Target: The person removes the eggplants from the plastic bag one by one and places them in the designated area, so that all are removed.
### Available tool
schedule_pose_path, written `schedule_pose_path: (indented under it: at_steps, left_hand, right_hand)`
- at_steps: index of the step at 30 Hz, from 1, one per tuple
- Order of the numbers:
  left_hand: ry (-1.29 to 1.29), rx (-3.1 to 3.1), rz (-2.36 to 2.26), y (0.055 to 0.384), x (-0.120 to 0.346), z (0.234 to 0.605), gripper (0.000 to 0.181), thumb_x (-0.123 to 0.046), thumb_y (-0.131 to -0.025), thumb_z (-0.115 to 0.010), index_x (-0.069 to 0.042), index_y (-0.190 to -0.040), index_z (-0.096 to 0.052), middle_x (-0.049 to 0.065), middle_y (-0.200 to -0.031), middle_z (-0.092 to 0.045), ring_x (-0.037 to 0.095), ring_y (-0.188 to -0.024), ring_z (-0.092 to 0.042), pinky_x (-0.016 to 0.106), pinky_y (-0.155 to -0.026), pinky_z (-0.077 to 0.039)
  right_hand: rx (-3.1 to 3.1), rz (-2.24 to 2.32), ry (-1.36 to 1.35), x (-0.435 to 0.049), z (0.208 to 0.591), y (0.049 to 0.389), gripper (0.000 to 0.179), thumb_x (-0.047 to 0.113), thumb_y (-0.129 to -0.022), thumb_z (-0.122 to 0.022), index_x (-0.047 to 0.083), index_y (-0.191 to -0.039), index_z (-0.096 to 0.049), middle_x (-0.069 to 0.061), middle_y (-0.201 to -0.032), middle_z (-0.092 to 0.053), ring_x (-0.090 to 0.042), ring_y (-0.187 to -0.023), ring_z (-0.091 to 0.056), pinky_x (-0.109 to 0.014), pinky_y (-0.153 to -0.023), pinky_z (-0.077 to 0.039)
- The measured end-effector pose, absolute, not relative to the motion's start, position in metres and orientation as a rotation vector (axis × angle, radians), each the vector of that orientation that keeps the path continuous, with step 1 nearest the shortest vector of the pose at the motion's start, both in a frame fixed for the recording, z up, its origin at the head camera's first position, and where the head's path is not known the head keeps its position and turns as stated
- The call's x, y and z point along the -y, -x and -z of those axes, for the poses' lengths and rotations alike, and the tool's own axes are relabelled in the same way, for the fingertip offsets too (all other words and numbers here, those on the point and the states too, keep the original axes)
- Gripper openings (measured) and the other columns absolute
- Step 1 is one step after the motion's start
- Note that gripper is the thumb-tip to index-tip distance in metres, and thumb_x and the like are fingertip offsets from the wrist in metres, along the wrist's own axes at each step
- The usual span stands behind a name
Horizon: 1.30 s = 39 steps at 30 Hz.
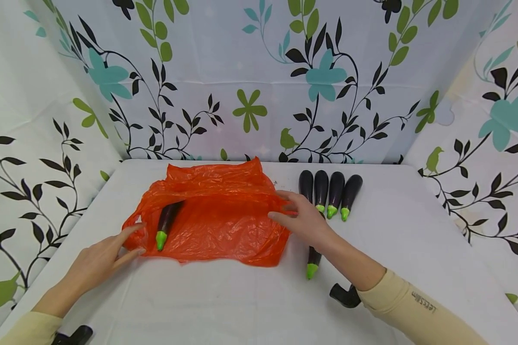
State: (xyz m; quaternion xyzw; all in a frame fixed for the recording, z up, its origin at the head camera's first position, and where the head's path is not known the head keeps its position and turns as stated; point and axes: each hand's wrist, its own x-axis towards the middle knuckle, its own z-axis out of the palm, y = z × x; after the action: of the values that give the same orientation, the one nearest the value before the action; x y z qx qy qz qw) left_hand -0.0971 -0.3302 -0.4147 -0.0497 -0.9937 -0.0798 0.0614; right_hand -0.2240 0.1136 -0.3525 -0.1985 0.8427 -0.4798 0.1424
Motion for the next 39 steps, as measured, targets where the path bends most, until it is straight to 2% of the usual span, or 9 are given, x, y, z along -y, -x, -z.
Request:
schedule_pose_path:
  at_steps: [6, 16, 21, 29, 39]
  left_hand:
    - [0.16, 2.992, 0.245, 0.097, 0.33, 0.415, 0.061, -0.045, -0.089, -0.069, -0.019, -0.139, -0.044, -0.004, -0.075, -0.054, 0.018, -0.069, -0.055, 0.037, -0.051, -0.047]
    - [0.164, 3.014, 0.259, 0.097, 0.332, 0.414, 0.062, -0.044, -0.089, -0.069, -0.019, -0.139, -0.043, -0.002, -0.078, -0.058, 0.018, -0.069, -0.056, 0.039, -0.053, -0.05]
    - [0.167, 3.007, 0.262, 0.096, 0.331, 0.414, 0.062, -0.042, -0.088, -0.07, -0.019, -0.139, -0.044, 0.001, -0.082, -0.062, 0.019, -0.07, -0.057, 0.041, -0.055, -0.052]
    - [0.166, 3.012, 0.27, 0.097, 0.331, 0.413, 0.062, -0.041, -0.088, -0.071, -0.019, -0.139, -0.044, 0.001, -0.085, -0.063, 0.02, -0.072, -0.058, 0.041, -0.055, -0.052]
    - [0.156, 3.032, 0.264, 0.098, 0.331, 0.413, 0.062, -0.044, -0.088, -0.07, -0.019, -0.139, -0.044, 0.0, -0.082, -0.061, 0.019, -0.071, -0.058, 0.042, -0.055, -0.052]
  right_hand:
    - [-2.338, 1.368, 0.587, -0.09, 0.352, 0.228, 0.066, 0.038, -0.091, -0.068, 0.02, -0.149, -0.04, -0.011, -0.147, -0.042, -0.033, -0.129, -0.046, -0.047, -0.091, -0.051]
    - [-2.339, 1.251, 0.615, -0.037, 0.353, 0.228, 0.064, 0.042, -0.089, -0.071, 0.033, -0.146, -0.043, 0.004, -0.144, -0.046, -0.021, -0.121, -0.052, -0.041, -0.088, -0.053]
    - [-2.281, 1.25, 0.644, -0.014, 0.359, 0.227, 0.063, 0.041, -0.089, -0.07, 0.032, -0.146, -0.044, 0.006, -0.143, -0.046, -0.02, -0.119, -0.053, -0.04, -0.088, -0.053]
    - [-2.244, 1.229, 0.668, 0.025, 0.368, 0.224, 0.063, 0.043, -0.09, -0.069, 0.029, -0.146, -0.044, -0.002, -0.147, -0.044, -0.021, -0.118, -0.055, -0.04, -0.091, -0.051]
    - [-2.224, 1.226, 0.655, 0.073, 0.376, 0.219, 0.065, 0.039, -0.09, -0.069, 0.022, -0.147, -0.043, -0.005, -0.149, -0.043, -0.024, -0.124, -0.05, -0.045, -0.099, -0.046]
